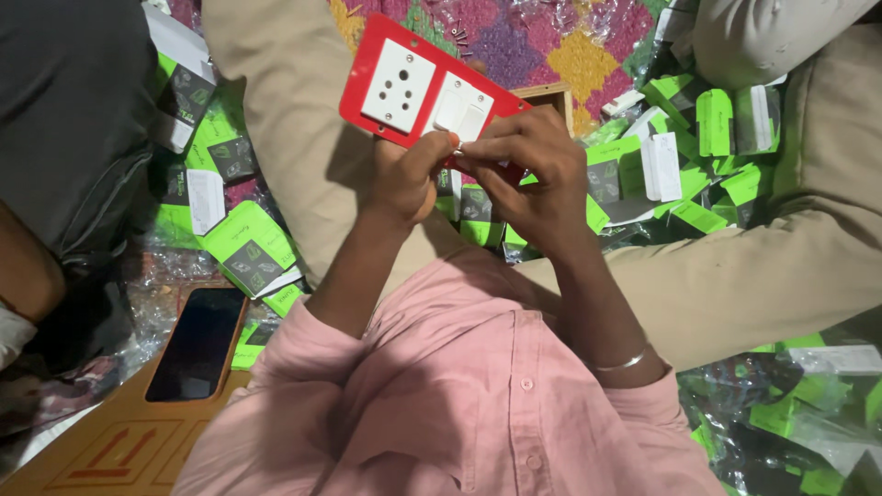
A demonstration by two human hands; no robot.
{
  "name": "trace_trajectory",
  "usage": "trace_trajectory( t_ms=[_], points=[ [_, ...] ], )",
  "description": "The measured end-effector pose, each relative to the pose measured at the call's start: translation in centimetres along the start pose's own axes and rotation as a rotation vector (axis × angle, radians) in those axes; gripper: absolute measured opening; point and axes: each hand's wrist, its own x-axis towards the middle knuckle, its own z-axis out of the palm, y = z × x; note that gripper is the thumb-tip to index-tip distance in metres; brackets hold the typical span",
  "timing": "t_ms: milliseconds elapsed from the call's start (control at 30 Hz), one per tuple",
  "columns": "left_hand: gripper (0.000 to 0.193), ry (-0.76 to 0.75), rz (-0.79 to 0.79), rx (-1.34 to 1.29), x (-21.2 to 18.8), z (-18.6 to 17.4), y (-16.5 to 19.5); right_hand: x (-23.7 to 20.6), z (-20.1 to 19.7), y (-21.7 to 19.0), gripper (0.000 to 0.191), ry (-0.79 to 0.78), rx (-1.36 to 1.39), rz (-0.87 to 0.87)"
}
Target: The person sits on a floor mat and assembles electrical switch and socket modules into a red faceplate, fitting white socket and switch units into the plate openings and tightening them with small screws taken from a wooden box beside them.
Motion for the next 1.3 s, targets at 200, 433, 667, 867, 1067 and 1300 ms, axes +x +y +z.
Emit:
trace_trajectory(
  t_ms=[200, 433, 667, 867, 1067, 1300],
  points=[
    [0.044, -0.024, 0.029, 0.002, 0.0, 0.7, 0.2, -0.4, 0.2, 0.0, 0.026, -0.006, -0.042, 0.008],
    [0.047, -0.044, 0.064, -0.05, 0.1, 0.9, 0.4, -0.4, 0.3, -0.7, 0.028, -0.007, -0.091, -0.034],
    [0.025, 0.023, -0.006, 0.151, -0.3, 0.2, -1.2, 0.0, -0.4, 0.0, 0.012, -0.108, 0.122, 0.239],
    [0.024, -0.004, -0.011, 0.211, -0.6, 0.3, -0.9, 0.0, -0.6, 0.1, 0.012, -0.112, 0.213, 0.287],
    [0.029, 0.002, 0.012, 0.168, -0.5, 0.5, -1.1, -0.1, -0.1, -0.1, 0.019, -0.091, 0.127, 0.287],
    [0.033, 0.039, 0.013, -0.088, 0.7, -0.2, -0.1, -1.1, -1.9, 2.0, 0.034, 0.226, -0.074, 0.152]
  ],
)
